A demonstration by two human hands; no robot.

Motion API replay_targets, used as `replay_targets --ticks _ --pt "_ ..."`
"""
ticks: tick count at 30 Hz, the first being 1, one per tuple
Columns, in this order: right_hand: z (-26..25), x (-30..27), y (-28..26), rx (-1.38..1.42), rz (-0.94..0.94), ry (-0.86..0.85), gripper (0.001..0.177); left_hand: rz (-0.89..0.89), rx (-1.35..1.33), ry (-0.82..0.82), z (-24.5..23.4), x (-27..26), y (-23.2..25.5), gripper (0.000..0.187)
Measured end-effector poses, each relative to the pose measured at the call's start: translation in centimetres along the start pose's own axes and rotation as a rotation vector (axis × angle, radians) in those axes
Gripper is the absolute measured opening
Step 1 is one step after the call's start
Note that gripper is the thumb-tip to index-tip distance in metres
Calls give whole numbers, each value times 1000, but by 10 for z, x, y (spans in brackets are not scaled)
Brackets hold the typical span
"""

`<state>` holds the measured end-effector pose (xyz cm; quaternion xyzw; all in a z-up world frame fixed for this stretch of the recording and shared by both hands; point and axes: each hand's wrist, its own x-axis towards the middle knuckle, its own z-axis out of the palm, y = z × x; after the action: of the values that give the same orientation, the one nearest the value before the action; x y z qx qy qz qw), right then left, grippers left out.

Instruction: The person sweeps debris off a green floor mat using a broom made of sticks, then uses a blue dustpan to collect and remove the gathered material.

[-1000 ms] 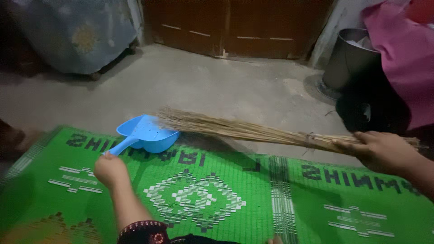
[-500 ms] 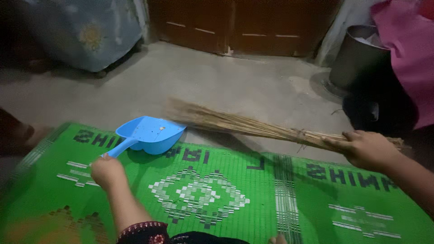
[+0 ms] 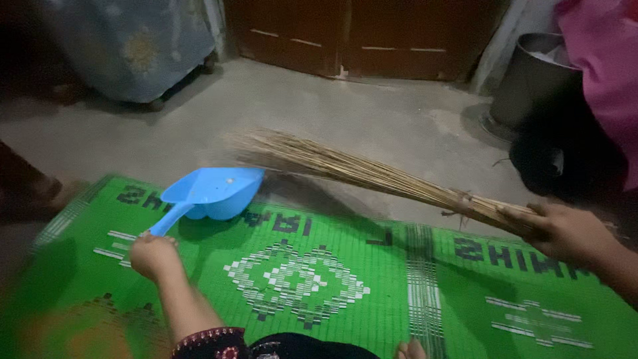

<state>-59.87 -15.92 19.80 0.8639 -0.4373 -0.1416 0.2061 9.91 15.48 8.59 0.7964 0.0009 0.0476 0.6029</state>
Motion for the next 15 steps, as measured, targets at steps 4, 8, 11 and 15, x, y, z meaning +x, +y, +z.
replay_targets --ticks 4,8,11,15 --pt "-18 -6 -22 175 141 -302 75 20 -97 149 -16 1 2 30" --pt "-1 -4 -53 274 53 -166 80 154 -19 340 -40 -3 8 31" --pt "14 8 -96 344 48 -146 73 156 -76 397 -54 -15 14 28" --pt "0 22 -156 214 -121 -115 84 212 -45 449 -56 -42 29 31"
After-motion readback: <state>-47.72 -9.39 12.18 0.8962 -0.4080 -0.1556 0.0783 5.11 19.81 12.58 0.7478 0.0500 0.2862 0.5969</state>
